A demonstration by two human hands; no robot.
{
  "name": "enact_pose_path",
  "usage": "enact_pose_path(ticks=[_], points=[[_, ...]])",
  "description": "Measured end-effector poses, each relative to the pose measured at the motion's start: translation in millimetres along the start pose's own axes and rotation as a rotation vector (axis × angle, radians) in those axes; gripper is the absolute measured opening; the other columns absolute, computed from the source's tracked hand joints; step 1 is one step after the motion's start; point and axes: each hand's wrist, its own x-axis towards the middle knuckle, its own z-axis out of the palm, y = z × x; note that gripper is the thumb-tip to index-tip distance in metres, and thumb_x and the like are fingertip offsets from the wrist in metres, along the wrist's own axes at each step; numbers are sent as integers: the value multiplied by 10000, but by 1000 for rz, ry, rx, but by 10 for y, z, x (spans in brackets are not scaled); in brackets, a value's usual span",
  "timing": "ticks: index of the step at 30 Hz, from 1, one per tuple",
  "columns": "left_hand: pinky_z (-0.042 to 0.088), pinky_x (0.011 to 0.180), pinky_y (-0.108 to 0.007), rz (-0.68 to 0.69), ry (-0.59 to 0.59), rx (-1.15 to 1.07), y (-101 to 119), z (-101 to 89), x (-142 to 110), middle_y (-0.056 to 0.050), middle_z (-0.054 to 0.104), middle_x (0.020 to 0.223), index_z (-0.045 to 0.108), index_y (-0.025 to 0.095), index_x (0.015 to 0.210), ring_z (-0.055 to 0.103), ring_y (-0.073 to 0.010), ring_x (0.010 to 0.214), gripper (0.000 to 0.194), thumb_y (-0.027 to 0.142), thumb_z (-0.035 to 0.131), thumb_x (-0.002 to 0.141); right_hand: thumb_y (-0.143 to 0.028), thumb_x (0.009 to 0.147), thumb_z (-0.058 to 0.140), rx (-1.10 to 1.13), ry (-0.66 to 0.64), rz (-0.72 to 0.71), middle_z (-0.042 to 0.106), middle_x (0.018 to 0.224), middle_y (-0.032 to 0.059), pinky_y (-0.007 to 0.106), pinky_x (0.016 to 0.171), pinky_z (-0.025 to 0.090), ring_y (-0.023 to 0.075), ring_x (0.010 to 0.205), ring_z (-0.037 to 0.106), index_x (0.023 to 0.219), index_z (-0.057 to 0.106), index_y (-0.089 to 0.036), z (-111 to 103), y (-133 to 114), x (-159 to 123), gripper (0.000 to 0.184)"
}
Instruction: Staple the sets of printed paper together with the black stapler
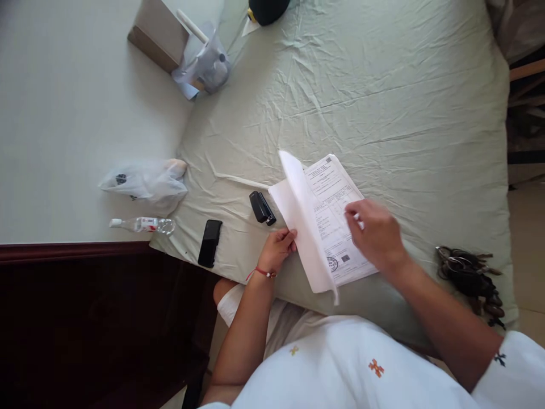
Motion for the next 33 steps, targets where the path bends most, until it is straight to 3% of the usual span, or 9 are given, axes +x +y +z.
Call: enact_pose_path(ticks=[3,6,8,15,19,23,27,30,33], points=[[203,439,-227,-13,7,-15,-3,21,-20,22,513,498,507,176,660,327,-43,419,633,768,731,677,-332,964,580,-255,96,165,719,1046,120,336,676,413,250,853,630,1067,720,-191,-111,303,115,224],[201,439,-221,-26,27,-19,10,32,-32,22,509,497,512,173,654,323,-37,416,668,806,725,639,-336,933,618,-313,-49,292,731,1000,94,305,590,309,222,776,606,1015,733,-215,-165,394,170,186],[205,442,-218,-24,39,-15,11,35,-32,20,512,499,524,166,652,327,-35,419,688,823,726,617,-295,898,637,-289,-141,316,735,934,67,301,583,297,205,742,600,937,729,-233,-163,399,172,117],[189,436,-216,-47,53,-13,11,25,-27,24,518,499,516,170,660,320,-32,413,706,833,746,585,-226,851,602,-176,-22,58,691,737,35,294,607,358,180,671,621,771,668,-212,-85,486,53,105],[188,436,-213,-42,58,-21,7,24,-26,22,523,502,519,165,654,320,-30,413,713,837,748,588,-229,941,560,-168,106,-73,735,782,38,285,628,379,175,708,666,875,736,-200,-49,480,22,190],[199,436,-216,-24,65,-27,0,33,-18,19,519,499,523,165,646,329,-34,414,699,827,745,611,-232,990,552,-197,190,-132,743,790,13,276,617,365,156,700,648,1013,769,-209,-22,438,28,219],[174,431,-218,-23,85,-53,-10,75,-59,15,523,498,534,161,639,314,-28,406,678,803,751,626,-291,993,567,-274,208,-120,704,825,55,295,615,336,199,774,599,903,760,-202,-16,439,58,231],[151,422,-219,-57,107,-120,-30,125,-167,16,518,484,535,160,634,299,-25,389,684,801,770,596,-305,992,559,-293,163,-101,700,887,105,313,637,347,251,881,589,881,744,-206,-66,422,79,237],[143,415,-216,-100,121,-200,-40,167,-336,21,508,467,524,164,625,296,-24,379,683,786,799,567,-240,918,592,-216,-42,-60,686,790,67,306,592,344,212,722,582,839,691,-230,-199,356,53,126]])
